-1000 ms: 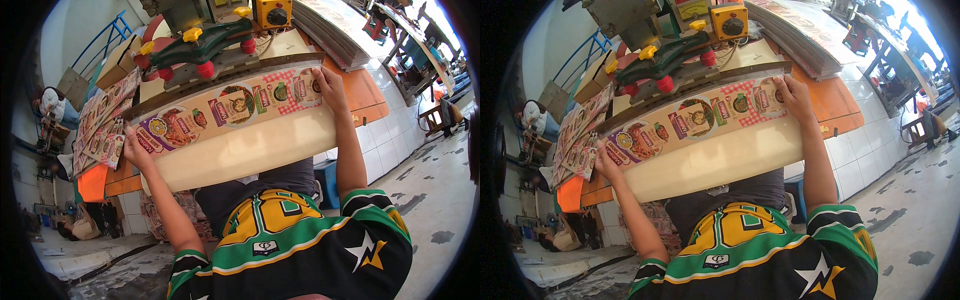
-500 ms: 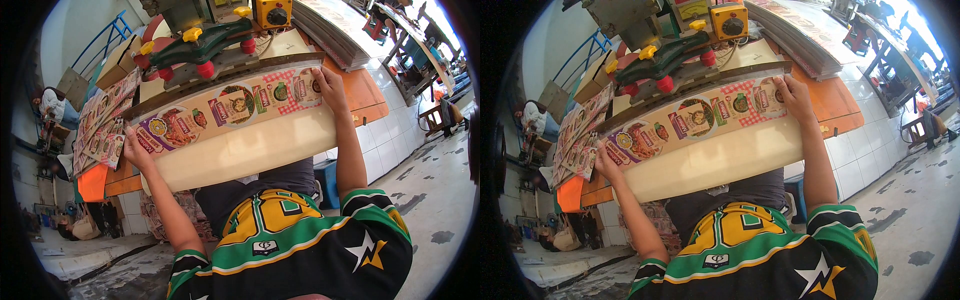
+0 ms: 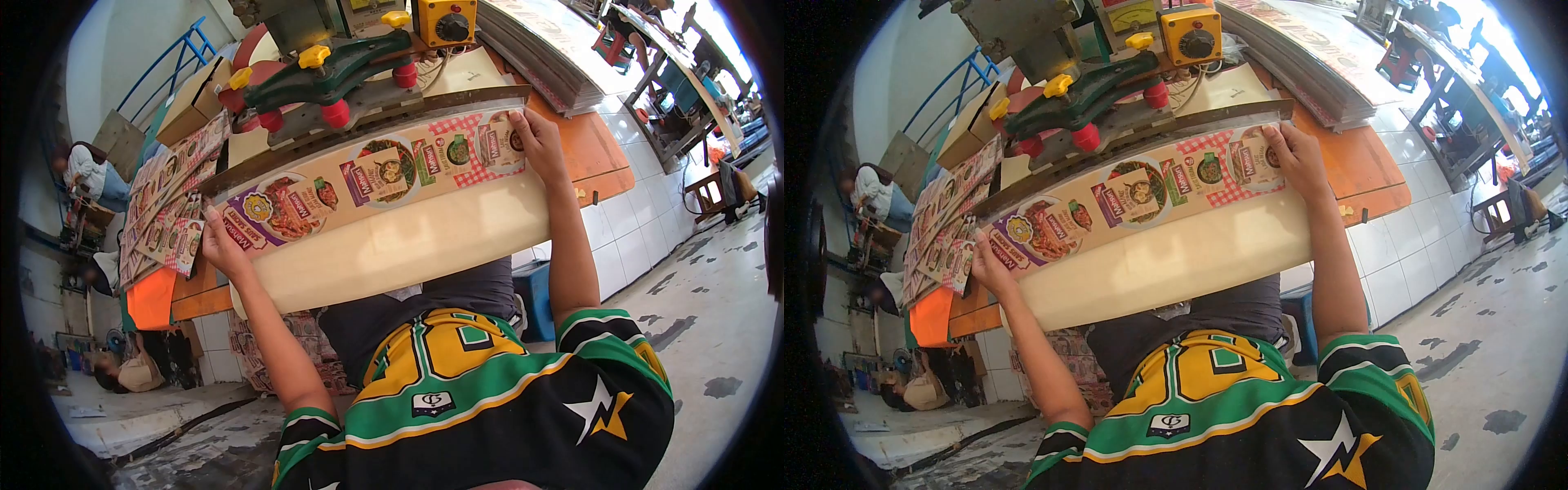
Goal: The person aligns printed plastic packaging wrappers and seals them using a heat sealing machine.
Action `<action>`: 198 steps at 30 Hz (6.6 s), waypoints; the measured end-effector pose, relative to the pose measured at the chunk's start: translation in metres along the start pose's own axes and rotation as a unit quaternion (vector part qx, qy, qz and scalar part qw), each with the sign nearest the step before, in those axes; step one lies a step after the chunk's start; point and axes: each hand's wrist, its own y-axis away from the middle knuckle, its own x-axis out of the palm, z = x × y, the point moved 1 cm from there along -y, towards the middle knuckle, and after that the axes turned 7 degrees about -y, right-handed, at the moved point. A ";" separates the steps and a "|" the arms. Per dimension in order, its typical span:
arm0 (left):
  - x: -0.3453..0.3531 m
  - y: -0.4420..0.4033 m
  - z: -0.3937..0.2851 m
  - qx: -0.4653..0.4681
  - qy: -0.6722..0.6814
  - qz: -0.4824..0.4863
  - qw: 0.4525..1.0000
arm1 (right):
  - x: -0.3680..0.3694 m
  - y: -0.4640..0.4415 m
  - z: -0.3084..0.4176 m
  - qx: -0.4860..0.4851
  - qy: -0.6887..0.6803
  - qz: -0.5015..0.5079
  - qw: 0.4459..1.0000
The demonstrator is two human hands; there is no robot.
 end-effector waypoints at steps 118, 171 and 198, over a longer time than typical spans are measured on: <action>-0.012 0.017 -0.035 -0.083 0.110 0.032 0.990 | 0.003 0.002 -0.007 0.068 -0.212 0.021 0.975; 0.118 0.182 -0.191 0.174 -0.066 0.354 0.917 | 0.074 0.072 0.173 0.049 -0.130 0.427 0.894; 0.106 0.206 -0.177 -0.038 0.085 0.156 0.983 | 0.104 0.110 0.193 0.025 -0.050 0.333 0.941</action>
